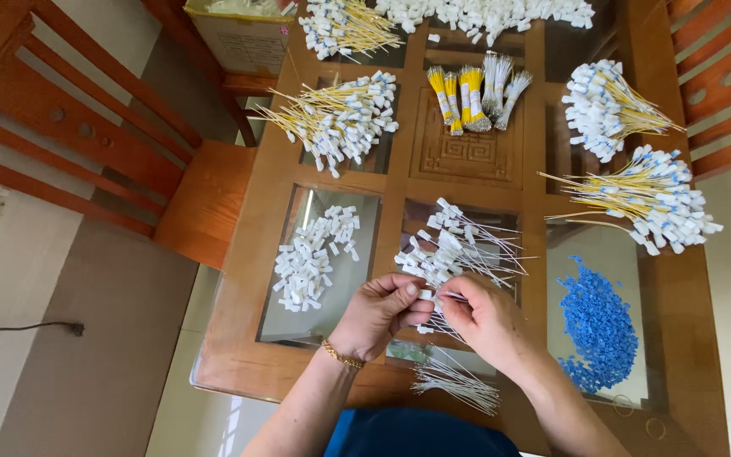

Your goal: The person repeatedly picks up small white cylindrical pieces and thin white sticks from a table and inserts the pieces onto the sticks. The person handles the items by hand, organizing them into bundles on the table surface.

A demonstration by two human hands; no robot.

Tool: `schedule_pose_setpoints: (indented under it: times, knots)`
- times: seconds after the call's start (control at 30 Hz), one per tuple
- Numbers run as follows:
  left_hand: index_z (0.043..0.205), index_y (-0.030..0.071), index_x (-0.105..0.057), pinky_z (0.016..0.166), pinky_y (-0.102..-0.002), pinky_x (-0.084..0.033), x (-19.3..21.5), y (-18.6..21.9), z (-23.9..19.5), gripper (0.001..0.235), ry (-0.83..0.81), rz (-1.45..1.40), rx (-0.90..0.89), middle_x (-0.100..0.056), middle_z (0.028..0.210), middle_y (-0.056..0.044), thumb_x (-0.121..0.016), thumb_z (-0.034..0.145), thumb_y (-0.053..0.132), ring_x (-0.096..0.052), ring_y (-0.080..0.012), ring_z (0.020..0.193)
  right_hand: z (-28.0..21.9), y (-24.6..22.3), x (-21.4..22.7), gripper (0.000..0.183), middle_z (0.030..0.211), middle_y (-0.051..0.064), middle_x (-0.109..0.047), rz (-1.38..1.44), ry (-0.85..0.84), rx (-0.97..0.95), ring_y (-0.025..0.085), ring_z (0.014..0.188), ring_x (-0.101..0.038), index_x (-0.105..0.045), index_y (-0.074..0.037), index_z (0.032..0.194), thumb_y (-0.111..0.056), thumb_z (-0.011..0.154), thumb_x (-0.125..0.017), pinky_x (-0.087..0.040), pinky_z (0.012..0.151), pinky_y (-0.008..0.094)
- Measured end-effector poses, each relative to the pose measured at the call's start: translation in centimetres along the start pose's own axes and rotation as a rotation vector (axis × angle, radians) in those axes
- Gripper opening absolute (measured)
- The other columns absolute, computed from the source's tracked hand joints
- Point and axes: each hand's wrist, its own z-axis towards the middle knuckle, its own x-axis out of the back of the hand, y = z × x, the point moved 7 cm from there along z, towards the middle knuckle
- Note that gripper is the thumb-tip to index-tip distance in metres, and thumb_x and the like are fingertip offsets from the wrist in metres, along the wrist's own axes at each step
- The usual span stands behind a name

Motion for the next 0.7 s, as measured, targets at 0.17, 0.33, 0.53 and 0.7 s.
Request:
schedule_pose_setpoints:
  times: [0.17,0.33,0.53,0.7]
  knots:
    - [0.109,-0.009,-0.070,0.074,-0.040,-0.069,0.4,-1.5,0.8,0.022,0.047,0.005,0.018,-0.073,0.094,-0.019,-0.073,0.096,0.008,-0.078,-0.0323,0.082,0.0,3.0,-1.8,0.010,0.082,0.014,-0.074,-0.066,-0.031,-0.030,0.032,0.077,-0.076,-0.073,-0.015,0.098,-0.022,0.091,-0.072,-0.063,0.067,0.039]
    - [0.108,-0.006,-0.071,0.073,-0.040,-0.069,2.2,-3.8,1.9,0.021,0.100,0.058,0.064,-0.073,0.095,-0.018,-0.076,0.095,0.010,-0.078,-0.0311,0.081,-0.2,6.7,-4.1,0.012,0.084,0.012,-0.075,-0.114,-0.090,-0.045,0.031,0.080,-0.077,-0.073,-0.016,0.099,-0.026,0.092,-0.069,-0.064,0.070,0.038]
    - [0.107,-0.006,-0.072,0.074,-0.043,-0.069,5.7,-5.2,5.1,0.021,0.120,0.153,0.131,-0.073,0.096,-0.022,-0.079,0.094,0.009,-0.077,-0.0346,0.082,0.3,10.4,-7.6,0.013,0.088,0.016,-0.076,-0.110,-0.164,0.012,0.036,0.085,-0.076,-0.072,-0.011,0.101,-0.019,0.095,-0.065,-0.062,0.074,0.044]
    - [0.127,0.014,-0.055,0.098,-0.052,-0.058,11.2,2.1,7.5,0.053,0.682,1.305,-0.066,-0.073,0.114,-0.015,-0.074,0.089,0.046,-0.071,-0.0385,0.111,0.5,12.2,-7.2,0.017,0.094,0.017,-0.077,-0.010,-0.033,-0.082,0.038,0.090,-0.076,-0.074,-0.009,0.105,-0.011,0.096,-0.061,-0.061,0.081,0.044]
